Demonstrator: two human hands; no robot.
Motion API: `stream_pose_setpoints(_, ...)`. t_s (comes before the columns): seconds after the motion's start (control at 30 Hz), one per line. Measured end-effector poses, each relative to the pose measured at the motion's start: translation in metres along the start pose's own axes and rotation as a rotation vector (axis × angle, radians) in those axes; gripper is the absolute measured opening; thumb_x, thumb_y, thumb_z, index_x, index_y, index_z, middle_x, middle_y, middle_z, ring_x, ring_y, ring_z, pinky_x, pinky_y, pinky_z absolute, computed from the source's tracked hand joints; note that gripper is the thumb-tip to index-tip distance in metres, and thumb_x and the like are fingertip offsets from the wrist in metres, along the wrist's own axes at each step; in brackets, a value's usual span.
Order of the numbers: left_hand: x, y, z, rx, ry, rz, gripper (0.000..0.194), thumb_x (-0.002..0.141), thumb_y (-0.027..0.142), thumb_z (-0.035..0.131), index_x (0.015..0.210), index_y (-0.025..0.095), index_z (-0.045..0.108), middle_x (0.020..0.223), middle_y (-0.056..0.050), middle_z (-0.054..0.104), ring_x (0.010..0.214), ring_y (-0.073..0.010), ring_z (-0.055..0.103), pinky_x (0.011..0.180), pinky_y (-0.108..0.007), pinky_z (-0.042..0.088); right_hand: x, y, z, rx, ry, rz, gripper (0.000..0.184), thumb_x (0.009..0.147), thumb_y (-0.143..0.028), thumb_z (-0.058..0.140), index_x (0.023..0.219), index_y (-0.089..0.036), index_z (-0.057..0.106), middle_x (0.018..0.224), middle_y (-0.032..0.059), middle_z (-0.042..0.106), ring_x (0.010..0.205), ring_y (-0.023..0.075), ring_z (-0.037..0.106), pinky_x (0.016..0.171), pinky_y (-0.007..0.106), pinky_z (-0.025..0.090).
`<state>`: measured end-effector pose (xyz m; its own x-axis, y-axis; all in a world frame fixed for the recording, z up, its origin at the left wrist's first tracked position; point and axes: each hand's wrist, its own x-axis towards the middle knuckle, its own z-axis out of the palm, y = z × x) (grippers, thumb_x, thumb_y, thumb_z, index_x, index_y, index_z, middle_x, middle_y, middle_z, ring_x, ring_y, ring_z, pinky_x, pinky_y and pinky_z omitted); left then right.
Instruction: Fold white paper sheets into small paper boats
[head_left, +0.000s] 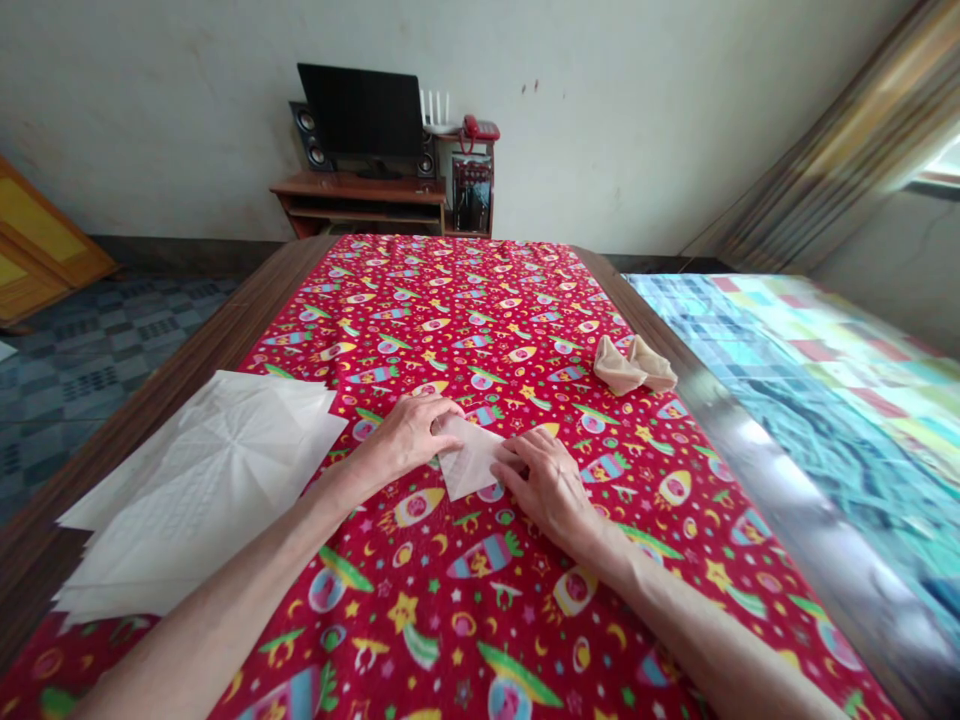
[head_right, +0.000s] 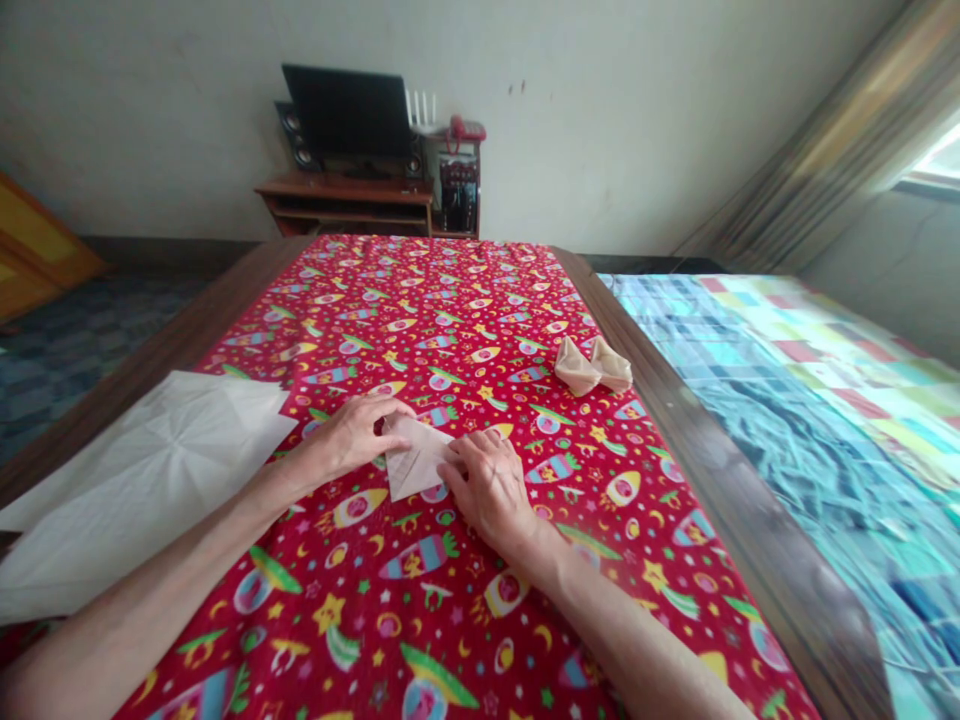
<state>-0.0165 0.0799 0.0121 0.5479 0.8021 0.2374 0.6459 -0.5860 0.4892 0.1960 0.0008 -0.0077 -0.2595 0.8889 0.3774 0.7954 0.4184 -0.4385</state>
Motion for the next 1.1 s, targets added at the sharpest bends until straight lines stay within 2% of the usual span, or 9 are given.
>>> stream_pose_setpoints(0.13, 0.002, -0.003, 0.007, -0.031, 0.042, -0.025, 0.012, 0.07, 0.02, 0.071, 0.076, 0.019, 0.06, 0.072, 0.003, 0.063, 0.068, -0.0138, 0.058, 0.062, -0.024, 0.043, 0.005, -0.002, 0.0, 0.022, -0.01, 0.023, 0.009, 0.084, -0.024, 0.062, 0.077, -0.02, 0.058, 0.075, 0.0011, 0.059, 0.076, 0.0173, 0.054, 0.072, 0.029, 0.04)
stream_pose_setpoints(0.27, 0.001, -0.005, 0.01, -0.068, 0.044, 0.013, 0.017, 0.072, 0.016, 0.069, 0.086, 0.02, 0.061, 0.08, 0.003, 0.065, 0.071, -0.0126, 0.06, 0.065, -0.022, 0.045, 0.005, -0.001, 0.001, 0.029, 0.014, 0.014, 0.007, 0.084, -0.023, 0.062, 0.078, -0.02, 0.059, 0.075, 0.0012, 0.059, 0.075, 0.0166, 0.054, 0.071, 0.028, 0.04)
stream_pose_setpoints(0.4, -0.004, 0.0, 0.004, 0.027, 0.016, 0.234, 0.004, 0.081, 0.016, 0.063, 0.083, 0.02, 0.064, 0.085, 0.0, 0.064, 0.084, -0.0147, 0.059, 0.079, -0.026, 0.045, 0.003, -0.002, 0.001, -0.001, 0.042, -0.027, 0.008, 0.085, -0.022, 0.06, 0.078, -0.019, 0.06, 0.074, 0.0017, 0.059, 0.073, 0.0163, 0.051, 0.069, 0.028, 0.04)
stream_pose_setpoints(0.47, -0.009, 0.004, 0.001, 0.149, 0.031, 0.331, 0.011, 0.087, 0.018, 0.057, 0.079, 0.019, 0.063, 0.082, -0.001, 0.062, 0.085, -0.0166, 0.056, 0.083, -0.03, 0.043, 0.001, -0.004, -0.002, -0.055, 0.046, -0.076, 0.011, 0.087, -0.021, 0.057, 0.077, -0.019, 0.061, 0.074, 0.0028, 0.059, 0.074, 0.0169, 0.05, 0.068, 0.029, 0.04)
stream_pose_setpoints(0.6, -0.023, 0.01, -0.005, 0.308, -0.019, 0.398, 0.014, 0.09, 0.013, 0.05, 0.092, 0.018, 0.063, 0.092, -0.002, 0.061, 0.089, -0.0185, 0.053, 0.083, -0.033, 0.044, -0.004, -0.008, -0.008, -0.192, 0.013, -0.242, 0.02, 0.091, -0.016, 0.047, 0.08, -0.018, 0.063, 0.08, 0.0058, 0.06, 0.076, 0.0189, 0.047, 0.068, 0.031, 0.04)
stream_pose_setpoints(0.7, -0.033, 0.015, -0.009, 0.361, -0.097, 0.393, 0.021, 0.089, 0.008, 0.05, 0.103, 0.019, 0.06, 0.104, -0.003, 0.059, 0.096, -0.0193, 0.052, 0.086, -0.034, 0.045, -0.008, -0.008, -0.011, -0.248, -0.008, -0.317, 0.025, 0.094, -0.015, 0.04, 0.087, -0.017, 0.064, 0.083, 0.0073, 0.061, 0.078, 0.0197, 0.047, 0.069, 0.032, 0.042)
stream_pose_setpoints(0.83, -0.045, 0.021, -0.012, 0.4, -0.152, 0.303, 0.037, 0.085, 0.002, 0.046, 0.117, 0.019, 0.054, 0.117, -0.005, 0.055, 0.105, -0.0218, 0.05, 0.09, -0.036, 0.046, -0.012, -0.01, -0.014, -0.282, -0.051, -0.32, 0.021, 0.095, -0.026, 0.045, 0.094, -0.016, 0.064, 0.09, 0.009, 0.063, 0.088, 0.0225, 0.051, 0.075, 0.035, 0.047)
stream_pose_setpoints(1.0, -0.059, 0.037, -0.002, 0.407, -0.11, 0.153, 0.045, 0.081, -0.002, 0.039, 0.12, 0.016, 0.052, 0.118, -0.008, 0.056, 0.108, -0.0235, 0.051, 0.096, -0.039, 0.046, -0.019, -0.014, -0.015, -0.285, -0.09, -0.334, 0.024, 0.094, -0.031, 0.048, 0.098, -0.014, 0.065, 0.098, 0.0103, 0.067, 0.094, 0.0236, 0.058, 0.082, 0.038, 0.051)
stream_pose_setpoints(1.1, -0.065, 0.047, 0.008, 0.381, -0.083, 0.191, 0.045, 0.085, 0.004, 0.038, 0.128, 0.013, 0.048, 0.126, -0.011, 0.055, 0.119, -0.0243, 0.048, 0.105, -0.04, 0.041, -0.024, -0.013, -0.014, -0.283, -0.056, -0.387, 0.025, 0.095, -0.027, 0.047, 0.107, -0.014, 0.065, 0.11, 0.0107, 0.068, 0.104, 0.024, 0.06, 0.089, 0.04, 0.05)
